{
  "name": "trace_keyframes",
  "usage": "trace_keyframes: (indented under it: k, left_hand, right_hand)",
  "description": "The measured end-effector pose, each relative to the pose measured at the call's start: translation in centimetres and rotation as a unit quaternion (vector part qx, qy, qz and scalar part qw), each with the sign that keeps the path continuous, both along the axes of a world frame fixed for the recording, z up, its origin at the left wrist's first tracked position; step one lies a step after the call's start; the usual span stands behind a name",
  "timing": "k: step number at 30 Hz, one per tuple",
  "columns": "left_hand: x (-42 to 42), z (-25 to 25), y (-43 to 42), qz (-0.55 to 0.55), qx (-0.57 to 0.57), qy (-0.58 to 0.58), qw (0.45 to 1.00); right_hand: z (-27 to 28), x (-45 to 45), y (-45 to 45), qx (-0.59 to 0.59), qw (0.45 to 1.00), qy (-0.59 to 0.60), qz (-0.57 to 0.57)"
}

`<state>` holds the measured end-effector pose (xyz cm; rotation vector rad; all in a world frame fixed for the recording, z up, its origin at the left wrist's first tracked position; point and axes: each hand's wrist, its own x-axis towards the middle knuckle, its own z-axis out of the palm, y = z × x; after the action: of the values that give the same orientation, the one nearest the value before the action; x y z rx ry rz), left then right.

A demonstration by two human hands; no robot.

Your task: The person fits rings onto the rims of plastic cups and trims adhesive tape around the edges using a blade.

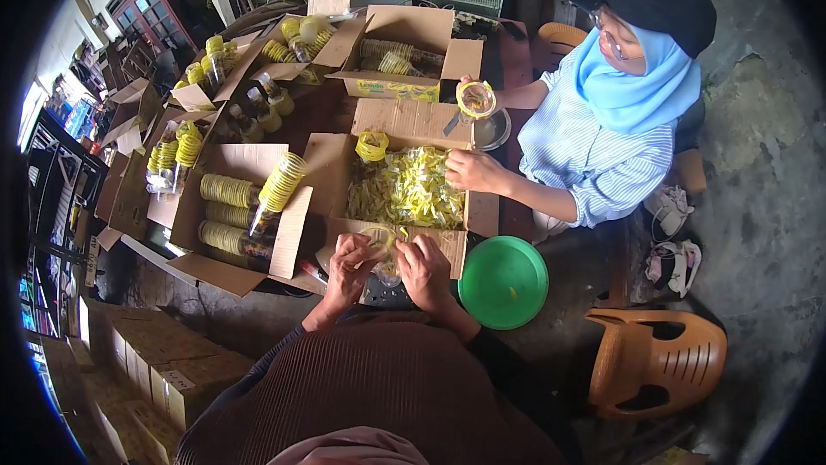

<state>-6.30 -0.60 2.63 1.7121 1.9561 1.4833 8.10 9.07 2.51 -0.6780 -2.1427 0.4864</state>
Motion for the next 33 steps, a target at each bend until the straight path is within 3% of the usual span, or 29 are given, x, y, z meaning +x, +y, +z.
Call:
trace_keyframes:
  k: [3,5,12,18,31,33]
  left_hand:
    - [1.6,0.3,-0.2,-0.105,0.034,-0.004,0.994]
    - [1.4,-0.7,0.1,-0.107,0.061,-0.008,0.992]
    - [0.6,0.0,-0.3,0.002,-0.016,0.027,0.999]
    - [-0.3,-0.4,0.4,0.001,-0.042,-0.072,0.997]
    - [-1.9,1.6,1.7,-0.043,0.009,-0.044,0.998]
    - [-1.7,2.2,1.7,0.005,-0.023,-0.091,0.996]
  right_hand:
    - [-0.8,0.7,0.8,-0.007,0.998,-0.054,-0.015]
    - [-0.2,1.0,0.7,-0.122,0.992,-0.009,-0.015]
    - [-1.5,1.8,1.4,-0.120,0.990,0.072,-0.017]
    - [0.2,1.0,1.7,-0.080,0.993,0.082,0.011]
    - [0.2,0.5,1.8,-0.096,0.991,0.081,0.045]
    - [-0.3,0.6,1.8,-0.116,0.988,0.093,0.046]
